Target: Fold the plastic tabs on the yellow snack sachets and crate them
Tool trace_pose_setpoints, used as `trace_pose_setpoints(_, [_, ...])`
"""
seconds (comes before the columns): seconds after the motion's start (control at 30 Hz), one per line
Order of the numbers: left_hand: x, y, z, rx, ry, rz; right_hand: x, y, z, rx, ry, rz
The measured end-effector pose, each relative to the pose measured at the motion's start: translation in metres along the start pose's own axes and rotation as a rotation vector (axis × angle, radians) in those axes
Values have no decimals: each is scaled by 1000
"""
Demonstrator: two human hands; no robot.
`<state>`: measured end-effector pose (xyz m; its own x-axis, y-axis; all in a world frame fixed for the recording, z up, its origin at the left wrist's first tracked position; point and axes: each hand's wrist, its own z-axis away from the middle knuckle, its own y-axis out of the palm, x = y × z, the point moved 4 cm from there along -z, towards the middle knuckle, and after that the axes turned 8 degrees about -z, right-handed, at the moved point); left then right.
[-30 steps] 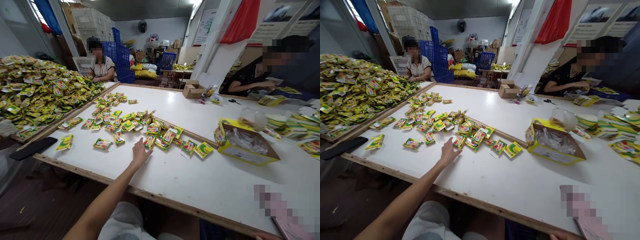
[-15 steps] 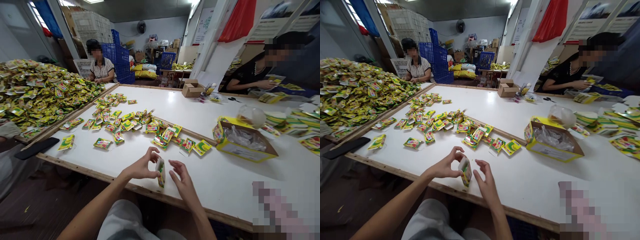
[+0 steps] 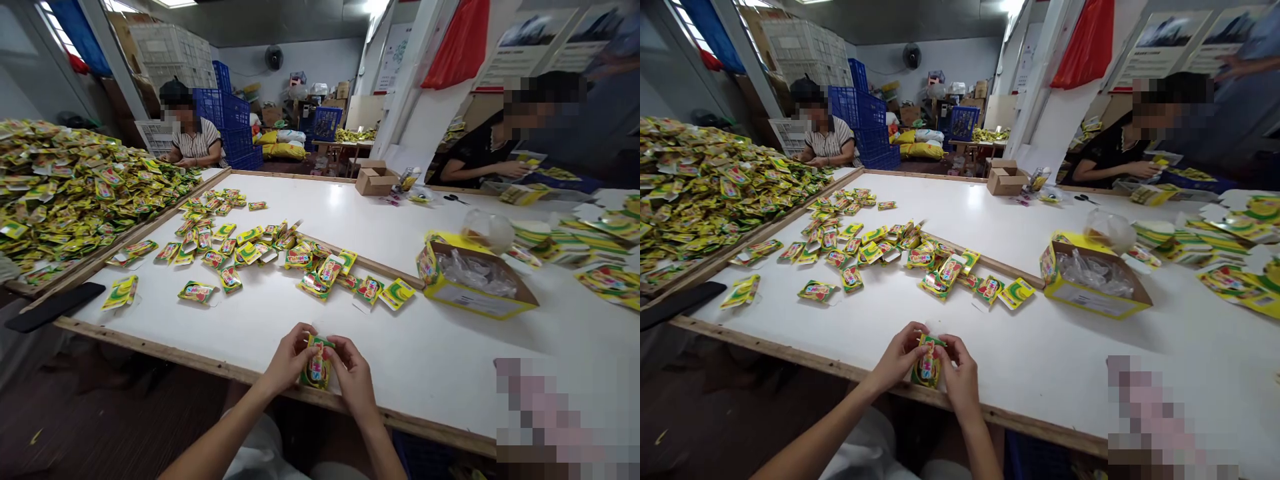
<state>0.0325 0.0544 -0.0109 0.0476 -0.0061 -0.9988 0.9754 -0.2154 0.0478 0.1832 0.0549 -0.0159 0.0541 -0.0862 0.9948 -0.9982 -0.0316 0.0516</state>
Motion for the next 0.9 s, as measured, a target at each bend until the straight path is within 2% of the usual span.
trace_pose_setpoints(0.2, [-9,-8,1,-23,68,-135,7,1,-9,55,-46,41])
trace_pose_setpoints(0.4, [-17,-5,6,-113,177,-122,10,6,-7,-13,-102,-30])
trace_pose_setpoints(0.53, [-25,-7,11,-157,199,-297,16,13,-1,82,-137,71])
trace_pose_setpoints(0.67, [-27,-8,11,-206,162,-273,20,15,0,42,-146,101])
trace_pose_setpoints(0.9, [-17,-8,0,-289,-4,-159,21,19,-8,-28,-77,155])
